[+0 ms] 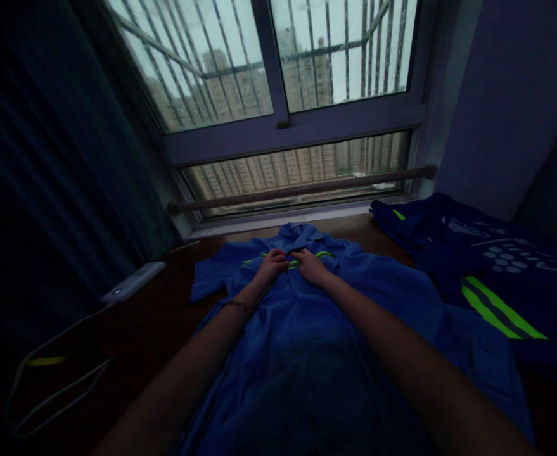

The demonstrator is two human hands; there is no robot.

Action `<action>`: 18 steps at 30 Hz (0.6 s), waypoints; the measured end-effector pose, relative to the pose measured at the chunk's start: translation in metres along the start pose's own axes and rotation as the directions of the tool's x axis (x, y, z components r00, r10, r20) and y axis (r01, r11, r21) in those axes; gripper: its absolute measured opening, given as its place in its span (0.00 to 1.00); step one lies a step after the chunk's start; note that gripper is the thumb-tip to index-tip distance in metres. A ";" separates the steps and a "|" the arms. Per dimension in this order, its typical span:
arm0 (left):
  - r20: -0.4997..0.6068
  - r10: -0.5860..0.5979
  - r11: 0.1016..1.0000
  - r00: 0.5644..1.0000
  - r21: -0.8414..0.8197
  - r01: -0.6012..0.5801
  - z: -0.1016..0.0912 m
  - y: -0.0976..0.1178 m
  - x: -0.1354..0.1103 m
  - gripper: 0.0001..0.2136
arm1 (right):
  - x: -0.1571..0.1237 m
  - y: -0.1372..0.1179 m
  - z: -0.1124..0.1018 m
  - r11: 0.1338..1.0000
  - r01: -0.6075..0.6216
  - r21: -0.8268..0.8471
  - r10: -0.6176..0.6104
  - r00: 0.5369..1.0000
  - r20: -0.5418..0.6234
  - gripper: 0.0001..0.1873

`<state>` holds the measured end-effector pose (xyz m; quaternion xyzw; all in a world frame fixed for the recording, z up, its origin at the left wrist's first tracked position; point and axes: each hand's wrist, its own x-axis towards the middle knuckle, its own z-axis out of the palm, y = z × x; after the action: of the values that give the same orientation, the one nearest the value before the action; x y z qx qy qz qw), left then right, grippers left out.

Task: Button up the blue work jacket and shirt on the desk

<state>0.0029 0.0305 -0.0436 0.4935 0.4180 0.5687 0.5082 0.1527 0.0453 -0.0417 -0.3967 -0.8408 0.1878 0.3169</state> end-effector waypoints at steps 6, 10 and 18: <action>-0.008 -0.004 0.999 1.000 0.034 0.004 0.002 0.002 -0.002 0.19 | 0.001 0.004 0.004 1.000 -0.016 0.003 0.016 1.000 0.005 0.26; -0.055 -0.025 0.997 0.998 0.068 0.029 0.004 0.004 -0.002 0.19 | 0.002 0.005 0.004 0.998 -0.062 0.013 0.063 0.997 -0.039 0.25; -0.132 0.004 0.977 0.991 0.210 0.024 0.001 -0.002 0.011 0.10 | -0.007 -0.031 -0.013 0.976 -0.191 -0.103 0.172 0.970 -0.174 0.13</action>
<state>0.0041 0.0421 -0.0438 0.5040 0.5109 0.5499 0.4272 0.1482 0.0209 -0.0170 -0.5044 -0.7816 0.1322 0.3423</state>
